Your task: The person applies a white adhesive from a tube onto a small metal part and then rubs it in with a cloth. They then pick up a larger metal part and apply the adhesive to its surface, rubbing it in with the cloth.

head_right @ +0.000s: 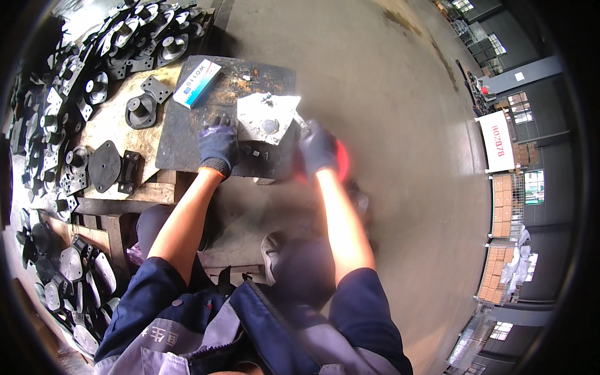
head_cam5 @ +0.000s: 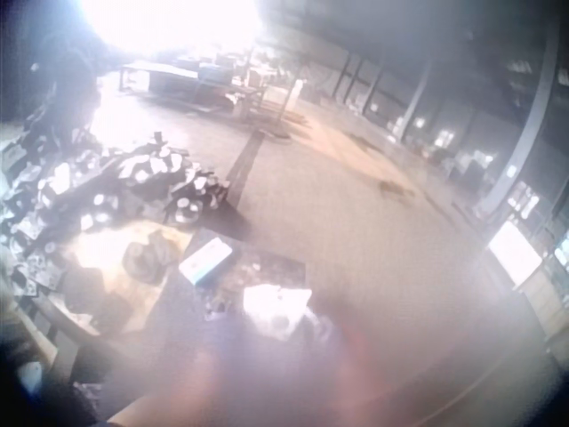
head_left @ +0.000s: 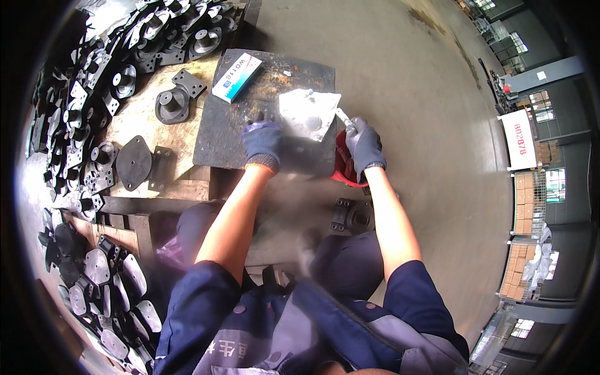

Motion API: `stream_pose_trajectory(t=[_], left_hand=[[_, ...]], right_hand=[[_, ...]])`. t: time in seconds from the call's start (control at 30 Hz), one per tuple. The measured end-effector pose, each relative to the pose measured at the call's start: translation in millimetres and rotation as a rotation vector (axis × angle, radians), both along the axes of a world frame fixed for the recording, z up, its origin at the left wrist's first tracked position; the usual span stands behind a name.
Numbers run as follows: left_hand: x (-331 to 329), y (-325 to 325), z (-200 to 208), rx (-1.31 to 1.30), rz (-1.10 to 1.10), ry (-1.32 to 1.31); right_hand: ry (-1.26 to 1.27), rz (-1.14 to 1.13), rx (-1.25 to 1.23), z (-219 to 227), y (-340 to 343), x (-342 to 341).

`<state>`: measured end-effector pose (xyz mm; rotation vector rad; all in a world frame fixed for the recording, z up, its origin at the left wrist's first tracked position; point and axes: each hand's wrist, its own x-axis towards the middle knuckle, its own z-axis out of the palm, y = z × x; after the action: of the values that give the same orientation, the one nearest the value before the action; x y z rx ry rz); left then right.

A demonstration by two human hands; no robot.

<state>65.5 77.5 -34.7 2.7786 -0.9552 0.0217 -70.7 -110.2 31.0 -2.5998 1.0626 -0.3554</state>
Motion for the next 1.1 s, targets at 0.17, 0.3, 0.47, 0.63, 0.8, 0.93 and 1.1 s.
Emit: stream_pose_trajectory(t=[0.17,0.3,0.47,0.63,0.8,0.93,1.1], left_hand=[[-9.2,0.6,9.2,0.000,-0.043,-0.071],[-1.4,-4.3,-20.8,0.034,-0.033,-0.074],[-2.3,-10.6,-27.7,-0.045,0.015,0.035],[-4.2,-13.1,-17.4,0.067,0.015,0.176],[1.7,-17.0,-44.8,0.023,0.038,0.126],[2.5,-18.1,-56.6,-0.041,0.106,0.142],[2.3,-20.1,-52.5,-0.097,0.101,0.002]], right_hand=[[0.069,-0.042,-0.017,-29.8,-45.8,3.5],[-0.014,-0.006,-0.052,-50.8,-59.1,12.4],[0.007,0.002,-0.046,-57.5,-60.4,17.9],[0.063,0.033,-0.033,-58.3,-57.3,21.8],[0.004,0.045,-0.045,-69.3,-60.9,17.1],[0.030,0.078,0.004,-65.1,-55.1,16.2],[0.013,0.230,0.180,-43.0,-36.1,11.7]])
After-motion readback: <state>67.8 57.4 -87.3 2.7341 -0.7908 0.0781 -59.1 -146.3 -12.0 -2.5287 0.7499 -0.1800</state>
